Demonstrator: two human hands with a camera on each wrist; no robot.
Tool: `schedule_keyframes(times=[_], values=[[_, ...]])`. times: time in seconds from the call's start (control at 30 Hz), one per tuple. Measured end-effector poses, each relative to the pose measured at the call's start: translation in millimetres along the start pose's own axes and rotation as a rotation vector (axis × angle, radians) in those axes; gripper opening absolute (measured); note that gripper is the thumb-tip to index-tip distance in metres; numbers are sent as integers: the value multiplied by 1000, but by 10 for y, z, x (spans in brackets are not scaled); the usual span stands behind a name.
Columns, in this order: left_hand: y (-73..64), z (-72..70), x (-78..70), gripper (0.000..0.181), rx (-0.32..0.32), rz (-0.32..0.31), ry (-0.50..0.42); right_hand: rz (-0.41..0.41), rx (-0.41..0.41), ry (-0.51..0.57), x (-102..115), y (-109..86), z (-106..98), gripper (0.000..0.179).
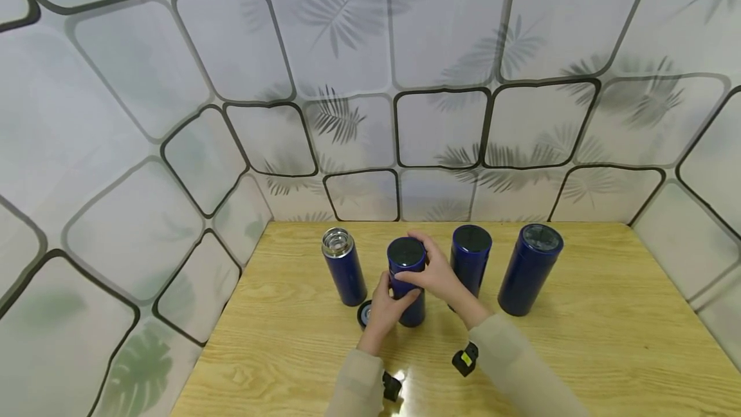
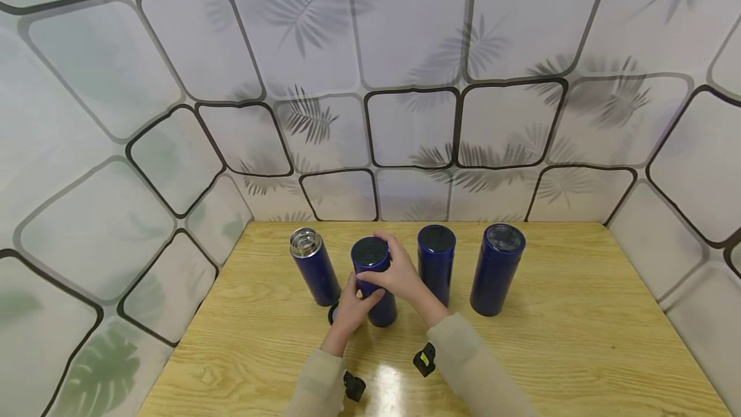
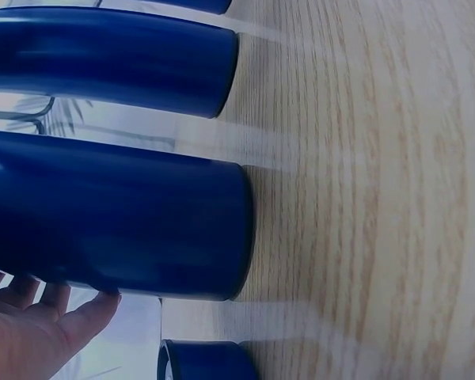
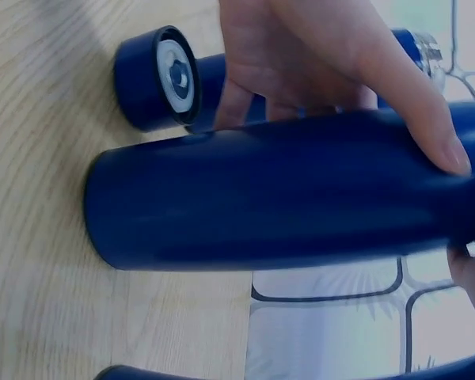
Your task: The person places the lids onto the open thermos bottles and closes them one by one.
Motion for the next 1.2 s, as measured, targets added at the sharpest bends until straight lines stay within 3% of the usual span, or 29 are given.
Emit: schedule_keyframes(times=[0.13,0.3,0.4,0.67,0.8,0.9,1.0,1.07,1.2], values=[[58,27,218,50,-3,-5,15,23,-50,-32,-2,-14,18,81],[81,40,319,52,-9,-21,10,-98,92,107,42,-40,22,73],[71,34,279,52,-2,-27,-7,-130,154,155,60,-44,12,71],[-17,-16,-78,45,-1,4,14,22,-29,-47,120,-43,17,80],[-14,-7,-58,46,4,-6,17,-35,-5,-15,248,-94,30,77],[19,11,85,48,4,-11,-8,-114,94,85,246,-102,28,72],[53,26,226,51,-2,0,1,-141,161,152,151,-80,11,71],[70,38,297,52,-3,-6,4,-125,143,130,73,-53,-3,73],[81,40,326,51,-6,-5,16,-62,23,-19,-14,-15,-9,81]])
Point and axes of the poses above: each hand's wrist, its own y-axis towards the middle knuckle, its own z-axis out of the palm, x = y × z, the point moved 6 cm from there along y, towards the middle knuckle, and after that the axes turned 3 degrees about z, right-handed, at the moved point
